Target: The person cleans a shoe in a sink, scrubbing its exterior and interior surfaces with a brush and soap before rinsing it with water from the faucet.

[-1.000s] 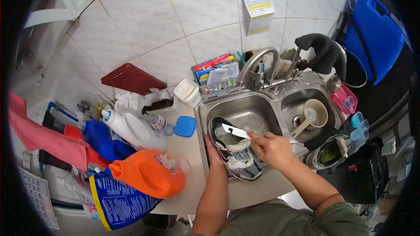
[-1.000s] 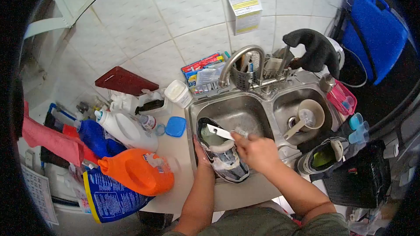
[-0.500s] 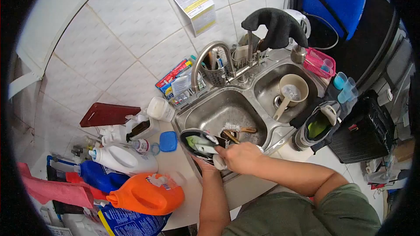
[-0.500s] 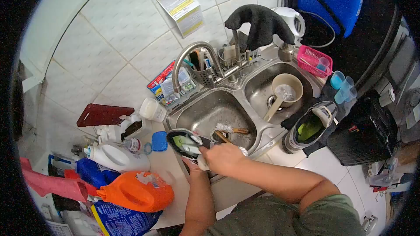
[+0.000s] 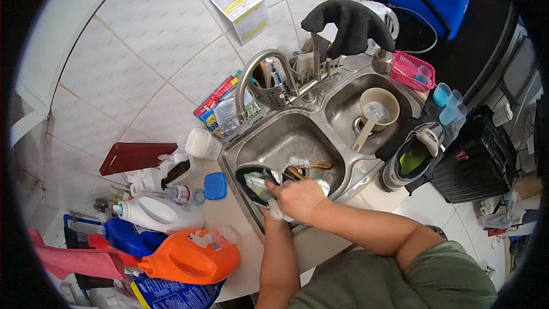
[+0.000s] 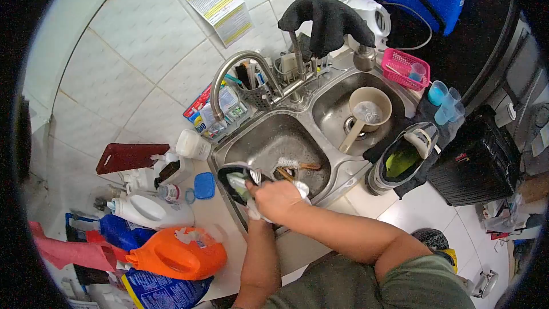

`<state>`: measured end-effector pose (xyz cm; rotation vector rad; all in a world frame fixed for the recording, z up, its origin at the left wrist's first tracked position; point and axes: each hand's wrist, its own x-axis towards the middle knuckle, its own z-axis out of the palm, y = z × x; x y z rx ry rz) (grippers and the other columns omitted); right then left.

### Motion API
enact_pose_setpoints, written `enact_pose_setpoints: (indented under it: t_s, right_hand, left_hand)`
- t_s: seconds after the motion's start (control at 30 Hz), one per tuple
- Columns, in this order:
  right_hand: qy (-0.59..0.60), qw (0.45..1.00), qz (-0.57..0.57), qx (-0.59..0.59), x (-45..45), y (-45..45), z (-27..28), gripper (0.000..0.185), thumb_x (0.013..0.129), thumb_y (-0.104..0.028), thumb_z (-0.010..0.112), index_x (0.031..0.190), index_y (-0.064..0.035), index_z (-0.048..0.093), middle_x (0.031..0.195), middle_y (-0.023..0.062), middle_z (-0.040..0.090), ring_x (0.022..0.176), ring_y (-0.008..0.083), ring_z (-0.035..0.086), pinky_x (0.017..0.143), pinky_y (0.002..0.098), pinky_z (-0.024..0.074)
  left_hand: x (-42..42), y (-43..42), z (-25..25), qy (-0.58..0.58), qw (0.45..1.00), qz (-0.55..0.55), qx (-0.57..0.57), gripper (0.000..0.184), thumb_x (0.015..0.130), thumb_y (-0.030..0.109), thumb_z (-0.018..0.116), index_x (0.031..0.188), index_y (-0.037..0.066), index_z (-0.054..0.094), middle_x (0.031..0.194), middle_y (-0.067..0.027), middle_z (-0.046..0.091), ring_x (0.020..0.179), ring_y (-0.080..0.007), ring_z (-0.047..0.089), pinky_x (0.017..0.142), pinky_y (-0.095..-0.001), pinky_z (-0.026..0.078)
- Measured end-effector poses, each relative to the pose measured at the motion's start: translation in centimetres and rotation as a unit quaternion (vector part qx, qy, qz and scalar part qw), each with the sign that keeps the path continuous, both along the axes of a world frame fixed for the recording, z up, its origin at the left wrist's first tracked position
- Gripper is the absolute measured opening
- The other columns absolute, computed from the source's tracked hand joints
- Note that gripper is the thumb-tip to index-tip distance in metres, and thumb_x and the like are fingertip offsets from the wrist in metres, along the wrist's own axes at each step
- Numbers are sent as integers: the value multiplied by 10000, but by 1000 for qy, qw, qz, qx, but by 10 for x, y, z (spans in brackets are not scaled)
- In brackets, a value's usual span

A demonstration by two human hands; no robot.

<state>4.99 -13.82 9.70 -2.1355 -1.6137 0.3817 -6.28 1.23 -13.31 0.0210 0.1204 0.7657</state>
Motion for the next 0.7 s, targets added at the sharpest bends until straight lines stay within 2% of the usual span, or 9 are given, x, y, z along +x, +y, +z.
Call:
enact_pose_setpoints:
  t_s: [0.07, 0.1, 0.17, 0.23, 0.37, 0.47, 0.5, 0.6, 0.7]
  right_hand:
    - [57, 995, 53, -65, 3, -12, 19, 444, 895, -256, 557, 1331, -185, 602, 827, 130, 704, 717, 313, 704, 588, 448, 554]
    - [50, 990, 79, -103, 9, -19, 42, 478, 879, -234, 559, 1348, -146, 582, 856, 124, 698, 694, 303, 693, 579, 444, 547]
    - [-17, 998, 55, -37, 15, -13, 27, 483, 885, -208, 544, 1364, -155, 574, 848, 124, 692, 682, 292, 687, 574, 446, 538]
    - [-123, 991, 38, 24, 22, -5, 11, 507, 889, -167, 522, 1396, -147, 550, 840, 119, 679, 685, 272, 682, 611, 429, 528]
    - [-146, 987, 15, 70, 19, -19, 1, 491, 881, -171, 531, 1355, -43, 549, 816, 133, 685, 719, 279, 697, 654, 405, 524]
    - [-134, 989, -18, 51, 17, -24, -6, 477, 899, -168, 518, 1360, -49, 549, 809, 121, 674, 705, 276, 688, 647, 395, 515]
    - [-113, 993, -24, 37, 20, -14, -11, 537, 868, -182, 552, 1403, -140, 538, 831, 107, 683, 708, 277, 690, 670, 401, 537]
    - [-54, 997, 43, -27, 27, 12, -8, 517, 886, -200, 552, 1403, -186, 544, 849, 119, 705, 726, 288, 701, 642, 424, 548]
    - [-1, 990, 100, -101, 33, 8, 20, 507, 898, -192, 537, 1405, -197, 538, 861, 138, 725, 779, 308, 718, 660, 442, 560]
  left_hand:
    - [1, -20, 75, 82, 986, -19, 145, 530, 952, 504, 525, 1301, 113, 602, 1263, -138, 643, 1084, -306, 648, 917, -477, 547]
    - [1, -15, 76, 82, 981, -2, 175, 553, 940, 521, 538, 1299, 105, 601, 1247, -153, 647, 1075, -309, 651, 916, -475, 546]
    - [5, -18, 49, 149, 982, 79, 88, 578, 939, 571, 521, 1289, 119, 604, 1246, -127, 651, 1119, -303, 627, 965, -472, 513]
    - [20, -23, 73, 207, 972, 58, 92, 659, 933, 643, 483, 1335, 129, 567, 1313, -96, 615, 1207, -301, 570, 1047, -465, 448]
    - [22, -35, 118, 228, 969, 73, 63, 702, 946, 669, 405, 1388, 137, 523, 1347, -88, 588, 1191, -299, 576, 1050, -470, 444]
    - [28, -32, 107, 220, 973, 49, 41, 695, 950, 665, 410, 1389, 139, 524, 1341, -82, 594, 1197, -294, 575, 1043, -467, 445]
    - [31, -35, 115, 203, 978, 34, 44, 622, 956, 627, 439, 1322, 143, 580, 1292, -81, 625, 1158, -282, 597, 1022, -442, 470]
    - [24, -16, 60, 188, 979, 43, 62, 516, 967, 564, 471, 1235, 151, 625, 1204, -63, 664, 1055, -275, 639, 935, -424, 523]
    - [10, -11, 51, 197, 979, 34, 36, 445, 969, 519, 498, 1186, 159, 642, 1144, -57, 680, 978, -253, 655, 873, -407, 547]
